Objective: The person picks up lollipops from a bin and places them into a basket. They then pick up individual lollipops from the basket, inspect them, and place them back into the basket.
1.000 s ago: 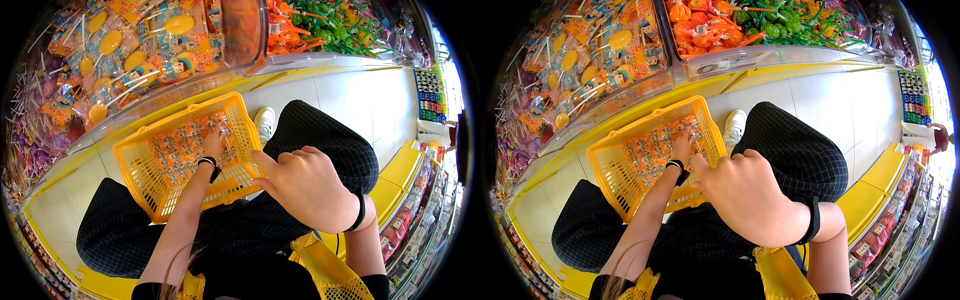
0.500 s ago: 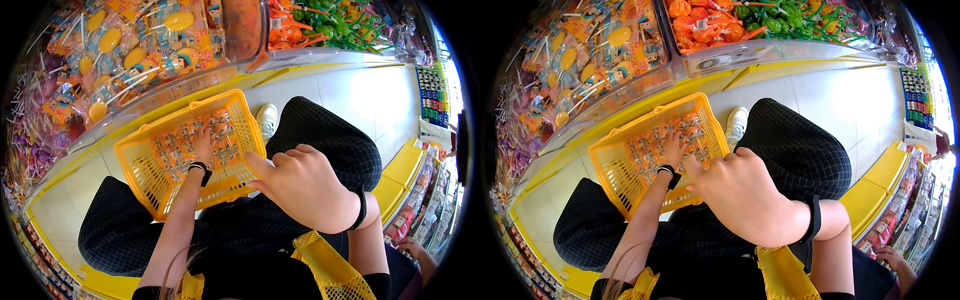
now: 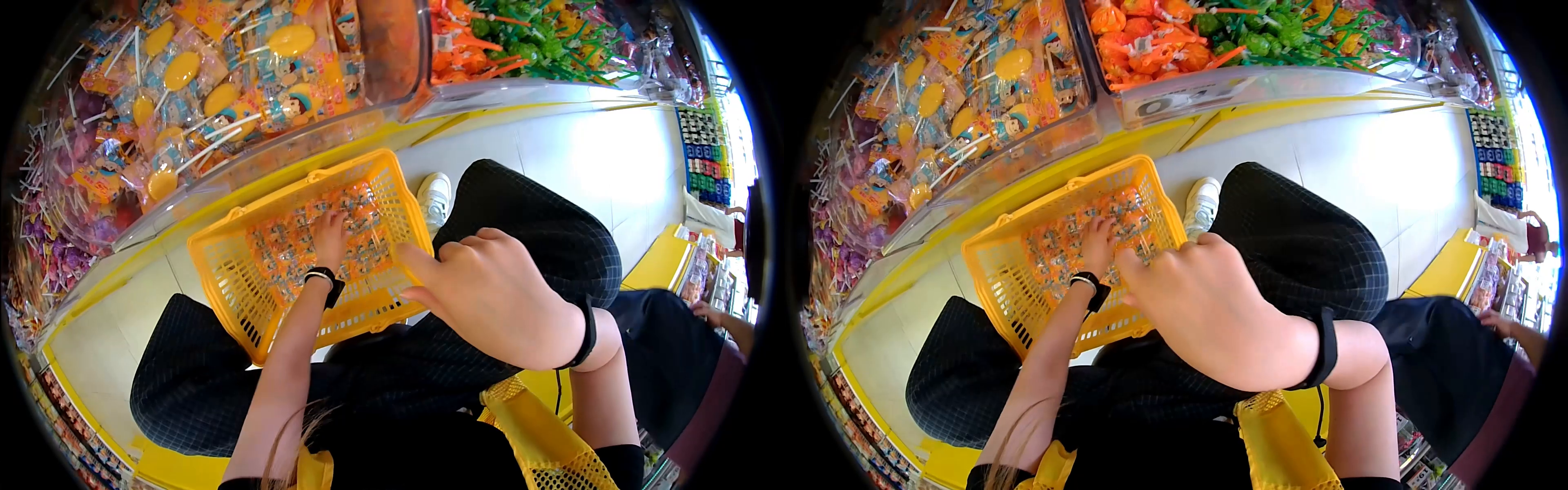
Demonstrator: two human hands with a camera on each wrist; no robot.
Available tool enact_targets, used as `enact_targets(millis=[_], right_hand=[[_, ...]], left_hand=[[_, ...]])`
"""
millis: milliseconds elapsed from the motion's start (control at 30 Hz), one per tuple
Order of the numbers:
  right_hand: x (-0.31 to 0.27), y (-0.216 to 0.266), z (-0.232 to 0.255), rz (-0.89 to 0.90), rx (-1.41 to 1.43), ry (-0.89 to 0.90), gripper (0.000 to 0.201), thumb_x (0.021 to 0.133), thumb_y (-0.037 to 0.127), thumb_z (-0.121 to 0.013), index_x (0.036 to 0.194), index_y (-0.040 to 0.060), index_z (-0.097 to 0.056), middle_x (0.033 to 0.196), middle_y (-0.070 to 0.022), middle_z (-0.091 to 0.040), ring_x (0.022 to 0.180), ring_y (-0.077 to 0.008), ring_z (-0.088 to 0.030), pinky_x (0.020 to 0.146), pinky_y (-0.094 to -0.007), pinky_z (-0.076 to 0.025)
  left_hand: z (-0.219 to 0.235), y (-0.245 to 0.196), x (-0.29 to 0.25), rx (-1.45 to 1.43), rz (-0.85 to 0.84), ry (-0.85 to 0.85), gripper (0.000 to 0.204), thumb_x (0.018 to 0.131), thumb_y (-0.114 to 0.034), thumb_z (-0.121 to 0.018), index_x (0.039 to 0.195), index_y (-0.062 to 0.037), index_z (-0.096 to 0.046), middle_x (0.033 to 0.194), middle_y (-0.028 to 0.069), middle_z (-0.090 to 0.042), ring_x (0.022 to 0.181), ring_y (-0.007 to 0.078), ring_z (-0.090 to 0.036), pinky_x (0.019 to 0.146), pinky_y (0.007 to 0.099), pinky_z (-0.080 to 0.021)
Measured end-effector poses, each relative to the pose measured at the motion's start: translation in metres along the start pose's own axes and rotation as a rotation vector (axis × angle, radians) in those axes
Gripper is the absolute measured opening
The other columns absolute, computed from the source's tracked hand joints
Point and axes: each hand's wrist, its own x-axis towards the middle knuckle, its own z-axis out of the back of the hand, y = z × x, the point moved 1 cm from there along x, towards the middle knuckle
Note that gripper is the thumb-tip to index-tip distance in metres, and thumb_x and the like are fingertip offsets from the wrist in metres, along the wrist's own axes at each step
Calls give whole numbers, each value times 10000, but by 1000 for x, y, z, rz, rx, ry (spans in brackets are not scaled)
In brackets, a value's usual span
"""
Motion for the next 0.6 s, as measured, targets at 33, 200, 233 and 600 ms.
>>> enact_targets(millis=[33,200,233,600], right_hand=[[1,0,0,-4,-14,-9,297,836,267,-644,1038,90,-518,562,-64,-542,563,-265,-595,616,-340,-476],[28,7,4,115,-78,-299,228,819,238,-651,933,62,-562,584,-88,-559,581,-288,-605,580,-377,-478],[35,7,7,137,-6,-336,208,825,232,-639,911,60,-562,655,-110,-589,618,-305,-614,568,-406,-481],[105,33,70,350,540,-884,139,784,-29,-585,916,11,-606,772,-148,-628,723,-307,-626,649,-391,-486]], left_hand=[[7,-5,0,-75,23,6,386,811,-167,-698,1167,-81,-576,1130,113,-512,1098,309,-481,936,460,-403],[102,-35,7,-286,-24,520,366,835,-236,-657,1136,-46,-576,1048,177,-573,1017,366,-549,882,445,-442],[134,-47,-3,-228,-235,512,347,837,-234,-651,1124,-52,-580,1038,170,-580,1011,360,-555,867,442,-453],[393,-125,-90,-319,-343,218,274,866,-101,-605,1136,-57,-594,1003,127,-615,951,271,-610,834,356,-483]])
